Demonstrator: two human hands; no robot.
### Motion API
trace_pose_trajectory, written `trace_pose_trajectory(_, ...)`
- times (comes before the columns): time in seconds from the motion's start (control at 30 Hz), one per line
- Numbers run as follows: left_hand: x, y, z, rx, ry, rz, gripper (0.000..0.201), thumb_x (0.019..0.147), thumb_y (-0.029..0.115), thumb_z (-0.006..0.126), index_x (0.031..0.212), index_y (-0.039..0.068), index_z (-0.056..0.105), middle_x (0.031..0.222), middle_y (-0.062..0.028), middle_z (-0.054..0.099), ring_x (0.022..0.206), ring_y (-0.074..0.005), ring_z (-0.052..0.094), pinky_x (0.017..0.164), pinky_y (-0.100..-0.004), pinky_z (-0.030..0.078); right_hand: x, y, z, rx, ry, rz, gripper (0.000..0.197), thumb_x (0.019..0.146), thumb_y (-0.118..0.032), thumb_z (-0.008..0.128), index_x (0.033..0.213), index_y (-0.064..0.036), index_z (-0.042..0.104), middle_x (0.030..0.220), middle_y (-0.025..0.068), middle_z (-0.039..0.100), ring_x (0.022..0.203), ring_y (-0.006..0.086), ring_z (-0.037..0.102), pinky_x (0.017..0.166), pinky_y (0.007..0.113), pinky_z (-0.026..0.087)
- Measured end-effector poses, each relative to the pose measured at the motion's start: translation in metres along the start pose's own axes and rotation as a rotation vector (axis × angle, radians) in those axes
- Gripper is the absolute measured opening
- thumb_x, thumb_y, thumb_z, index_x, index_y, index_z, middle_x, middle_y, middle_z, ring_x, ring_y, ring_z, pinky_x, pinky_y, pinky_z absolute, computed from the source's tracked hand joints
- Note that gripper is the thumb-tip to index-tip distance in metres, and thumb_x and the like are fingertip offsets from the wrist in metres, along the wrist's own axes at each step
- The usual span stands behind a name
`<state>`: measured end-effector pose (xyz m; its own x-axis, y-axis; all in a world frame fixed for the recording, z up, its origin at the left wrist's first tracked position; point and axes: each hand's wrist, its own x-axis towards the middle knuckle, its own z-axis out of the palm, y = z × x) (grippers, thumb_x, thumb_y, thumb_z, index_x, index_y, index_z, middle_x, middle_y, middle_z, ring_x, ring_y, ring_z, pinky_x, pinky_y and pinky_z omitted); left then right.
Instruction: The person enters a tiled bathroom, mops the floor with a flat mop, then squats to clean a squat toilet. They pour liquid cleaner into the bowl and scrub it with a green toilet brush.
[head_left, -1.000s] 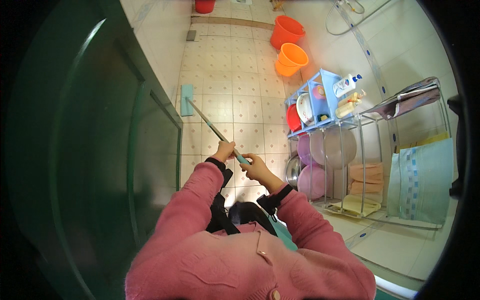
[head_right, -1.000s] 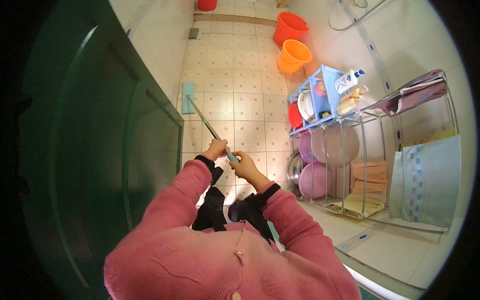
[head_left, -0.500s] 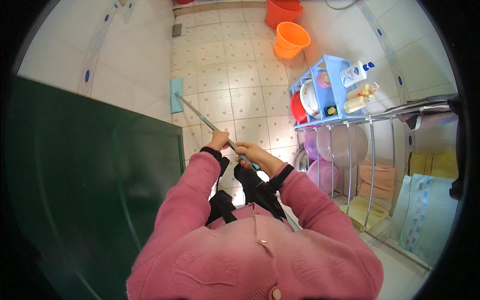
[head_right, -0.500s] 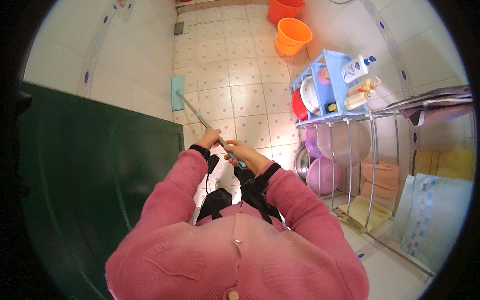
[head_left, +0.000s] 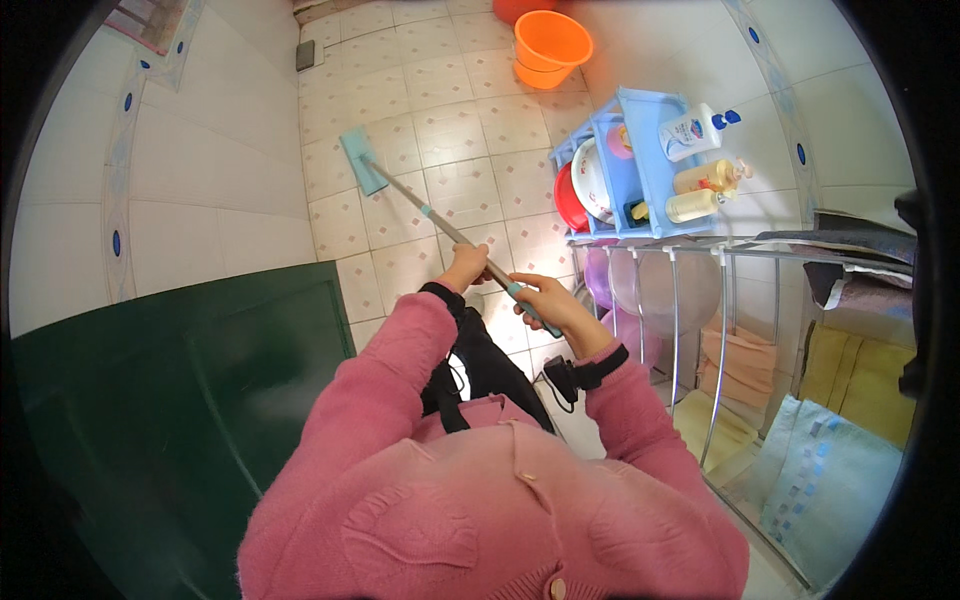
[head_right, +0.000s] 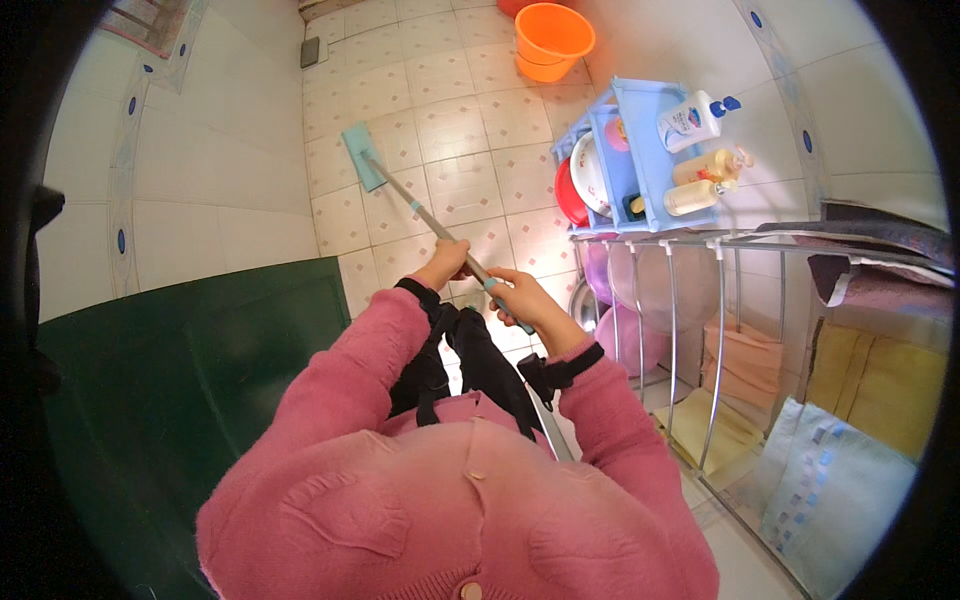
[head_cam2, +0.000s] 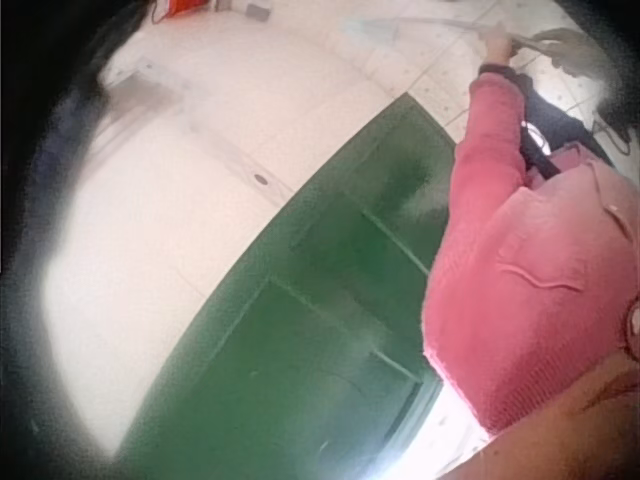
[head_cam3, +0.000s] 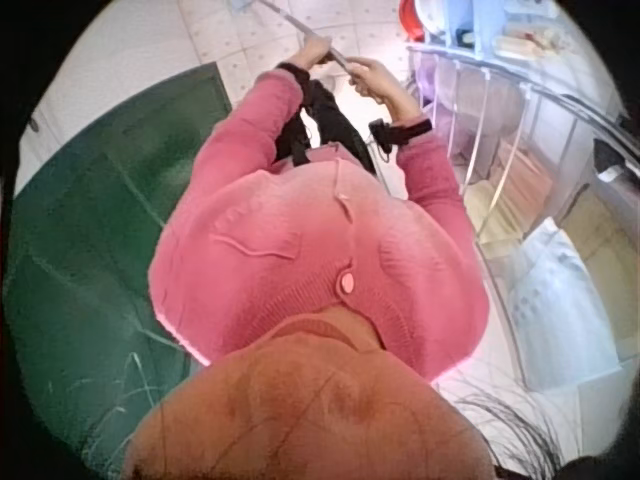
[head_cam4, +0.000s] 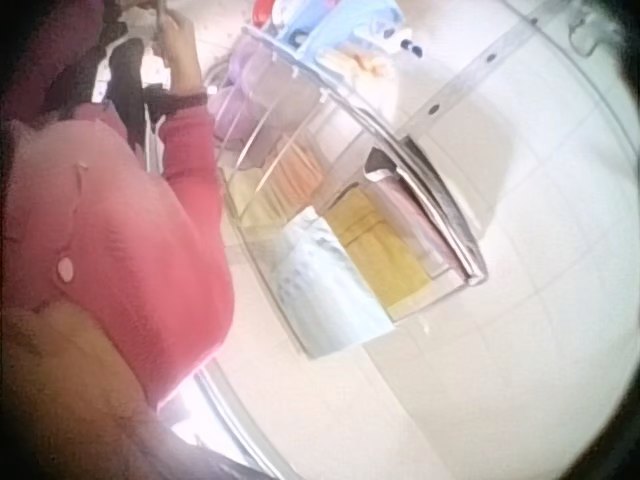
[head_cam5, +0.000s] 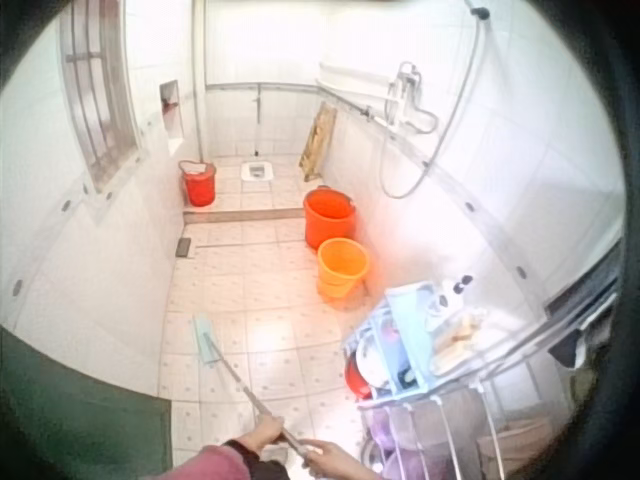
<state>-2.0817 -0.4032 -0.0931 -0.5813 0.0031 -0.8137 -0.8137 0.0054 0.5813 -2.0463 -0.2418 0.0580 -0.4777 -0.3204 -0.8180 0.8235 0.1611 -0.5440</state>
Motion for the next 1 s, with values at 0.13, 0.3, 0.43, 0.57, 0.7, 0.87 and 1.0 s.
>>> trace_pose_trajectory(0.13, 0.014, 0.017, 0.034, 0.053, -0.158, 0.063, 0.042, 0.087, 0.026, 0.047, 0.090, -0.013, 0.030, 0.059, -0.0179, 0.054, 0.041, -0.0221, 0.052, 0.035, -0.0327, 0.041, -0.020, -0.003, -0.016, -0.015, 0.122, -0.055, 0.052, 0.086, -0.011, 0.050, 0.136, -0.0044, 0.040, 0.070, 0.0074, 0.054, 0.045, 0.0103, 0.047, 0.039, 0.024, 0.038)
trace_pose_trajectory(0.3, 0.039, 0.041, 0.067, 0.111, -0.341, 0.033, 0.057, 0.086, 0.025, 0.049, 0.107, -0.017, 0.016, 0.062, -0.0182, 0.052, 0.041, -0.0219, 0.050, 0.032, -0.0331, 0.038, -0.022, -0.006, -0.020, 0.016, 0.299, -0.060, 0.052, 0.087, -0.009, 0.052, 0.137, -0.0064, 0.039, 0.072, 0.0053, 0.053, 0.048, 0.0106, 0.049, 0.039, 0.024, 0.037)
trace_pose_trajectory(0.43, 0.054, 0.065, 0.071, 0.189, -0.419, 0.056, 0.051, 0.085, 0.024, 0.050, 0.104, -0.015, 0.024, 0.060, -0.0181, 0.053, 0.040, -0.0213, 0.049, 0.031, -0.0329, 0.036, -0.014, -0.014, -0.005, 0.134, 0.371, -0.076, 0.070, 0.082, -0.005, 0.058, 0.143, -0.0094, 0.026, 0.070, 0.0045, 0.052, 0.050, 0.0127, 0.054, 0.038, 0.025, 0.038)
trace_pose_trajectory(0.57, 0.067, 0.096, 0.055, 0.281, -0.438, 0.105, 0.034, 0.081, 0.025, 0.053, 0.071, -0.007, 0.050, 0.054, -0.0147, 0.052, 0.039, -0.0216, 0.050, 0.034, -0.0331, 0.038, 0.003, -0.042, 0.014, -0.124, 0.442, -0.072, 0.074, 0.079, -0.007, 0.063, 0.144, -0.0109, 0.026, 0.064, 0.0034, 0.050, 0.043, 0.0125, 0.048, 0.036, 0.027, 0.036)
trace_pose_trajectory(0.7, 0.091, 0.129, 0.028, 0.173, -0.288, 0.234, 0.030, 0.075, 0.022, 0.059, 0.068, -0.007, 0.053, 0.055, -0.0145, 0.054, 0.040, -0.0223, 0.052, 0.035, -0.0339, 0.042, 0.024, -0.079, 0.033, -0.214, 0.489, -0.090, 0.073, 0.077, -0.006, 0.065, 0.142, -0.0112, 0.032, 0.059, 0.0013, 0.048, 0.041, 0.0112, 0.043, 0.036, 0.027, 0.034)
trace_pose_trajectory(0.87, 0.123, 0.169, -0.002, 0.306, -0.319, 0.288, 0.031, 0.075, 0.020, 0.058, 0.069, -0.010, 0.057, 0.056, -0.0159, 0.057, 0.043, -0.0236, 0.057, 0.037, -0.0341, 0.045, 0.052, -0.126, 0.043, -0.155, 0.445, -0.061, 0.069, 0.080, -0.007, 0.062, 0.142, -0.0104, 0.032, 0.057, 0.0035, 0.049, 0.039, 0.0119, 0.043, 0.035, 0.029, 0.034)
trace_pose_trajectory(1.0, 0.136, 0.197, -0.041, 0.286, -0.267, 0.232, 0.030, 0.076, 0.020, 0.058, 0.068, -0.010, 0.057, 0.056, -0.0160, 0.057, 0.042, -0.0241, 0.057, 0.037, -0.0333, 0.044, 0.079, -0.159, 0.060, -0.164, 0.408, -0.073, 0.067, 0.081, -0.007, 0.061, 0.142, -0.0115, 0.033, 0.056, 0.0007, 0.046, 0.039, 0.0102, 0.041, 0.036, 0.027, 0.033)
